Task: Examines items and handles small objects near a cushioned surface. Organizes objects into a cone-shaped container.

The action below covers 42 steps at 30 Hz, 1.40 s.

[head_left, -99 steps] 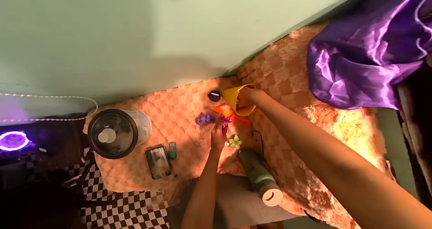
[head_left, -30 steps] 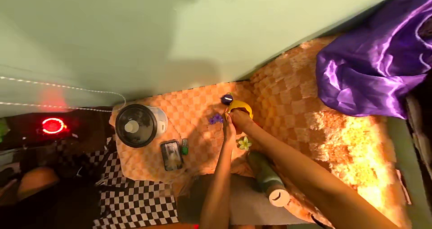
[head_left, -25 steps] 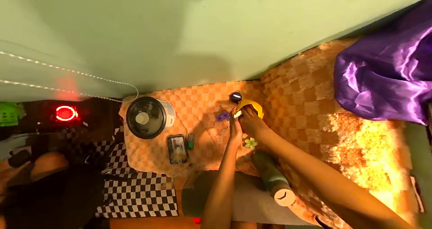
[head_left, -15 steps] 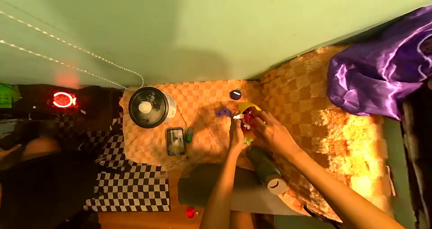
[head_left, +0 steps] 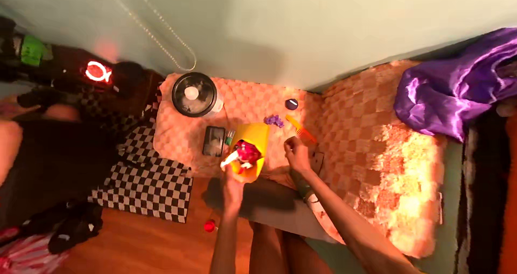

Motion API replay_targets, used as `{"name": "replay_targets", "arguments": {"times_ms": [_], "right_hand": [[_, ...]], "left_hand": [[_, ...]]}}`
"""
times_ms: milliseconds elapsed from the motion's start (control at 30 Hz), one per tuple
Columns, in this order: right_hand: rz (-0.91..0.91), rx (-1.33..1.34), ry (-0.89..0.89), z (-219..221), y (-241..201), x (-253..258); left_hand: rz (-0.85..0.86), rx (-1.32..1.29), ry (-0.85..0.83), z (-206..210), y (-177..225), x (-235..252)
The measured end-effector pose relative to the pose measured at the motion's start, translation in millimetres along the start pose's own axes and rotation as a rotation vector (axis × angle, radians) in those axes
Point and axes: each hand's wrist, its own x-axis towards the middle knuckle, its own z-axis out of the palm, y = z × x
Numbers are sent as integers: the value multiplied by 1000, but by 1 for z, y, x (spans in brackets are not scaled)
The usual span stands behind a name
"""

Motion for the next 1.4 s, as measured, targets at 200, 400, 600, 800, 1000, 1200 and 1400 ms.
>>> {"name": "replay_targets", "arguments": {"times_ms": [200,400,600,800,1000,1200,1400], "right_hand": [[18,-208,-514,132,31,43],[34,-318,-670,179,17,49],[-228,-273,-746,218,9,37],[-177,-178,-839,243,7,20],[359,420,-423,194,19,10],[554,589,-164,111,38,-7],[595,412,210,96,49,-48]], "left_hand": [[217,-121,270,-118,11,-34],[132,-254,595,-183,-6,-72],[151,-361,648,-221,-28,-84],[163,-481,742,-251,-37,-120],[130,-556,743,-293,-56,-155],[146,-619,761,-303,-60,-176],[177,-575,663,-310,-51,-188]]}}
